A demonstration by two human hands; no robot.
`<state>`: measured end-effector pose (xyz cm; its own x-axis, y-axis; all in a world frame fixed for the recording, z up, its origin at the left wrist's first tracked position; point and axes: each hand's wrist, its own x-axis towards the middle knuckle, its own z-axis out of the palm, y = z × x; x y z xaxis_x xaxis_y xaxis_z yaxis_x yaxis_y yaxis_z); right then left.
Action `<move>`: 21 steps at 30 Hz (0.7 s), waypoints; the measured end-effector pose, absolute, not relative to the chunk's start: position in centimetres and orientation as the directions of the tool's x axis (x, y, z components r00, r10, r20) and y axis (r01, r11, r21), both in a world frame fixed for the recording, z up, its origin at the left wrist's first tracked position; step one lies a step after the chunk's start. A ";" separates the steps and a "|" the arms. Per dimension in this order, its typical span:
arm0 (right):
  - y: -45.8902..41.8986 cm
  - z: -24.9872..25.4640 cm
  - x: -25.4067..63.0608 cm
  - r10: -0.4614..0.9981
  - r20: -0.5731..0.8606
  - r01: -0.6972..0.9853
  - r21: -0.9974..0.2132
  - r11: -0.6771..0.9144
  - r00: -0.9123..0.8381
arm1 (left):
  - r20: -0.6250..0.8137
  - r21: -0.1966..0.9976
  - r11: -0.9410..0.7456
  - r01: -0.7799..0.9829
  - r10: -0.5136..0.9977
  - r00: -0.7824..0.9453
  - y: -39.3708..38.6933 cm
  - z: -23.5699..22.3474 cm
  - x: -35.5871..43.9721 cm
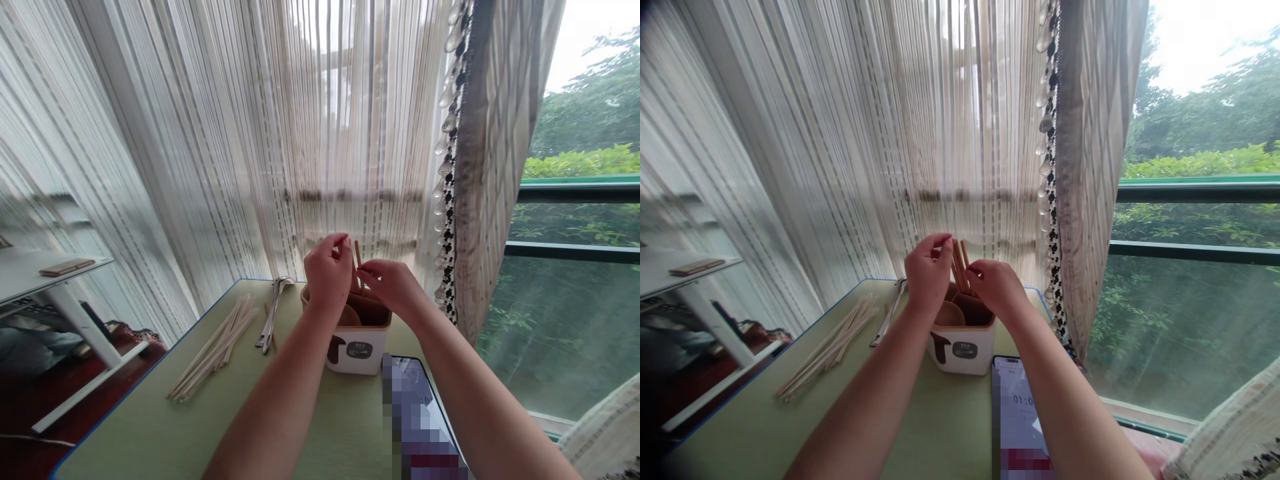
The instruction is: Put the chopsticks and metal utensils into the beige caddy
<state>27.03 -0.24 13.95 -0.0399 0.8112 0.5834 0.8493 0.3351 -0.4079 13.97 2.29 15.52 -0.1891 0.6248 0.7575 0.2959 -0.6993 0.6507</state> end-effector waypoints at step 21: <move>0.4 13.2 27.1 0.835 0.548 0.838 -0.432 0.333 -0.049 | 0.474 0.855 -0.493 -0.160 0.868 -0.147 5.4 14.1 14.8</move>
<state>27.06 0.41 13.21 -0.0494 0.8347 0.5485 0.8380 0.3334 -0.4320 14.76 5.42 14.10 -0.1468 0.8684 0.4737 -0.1597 -0.4934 0.8550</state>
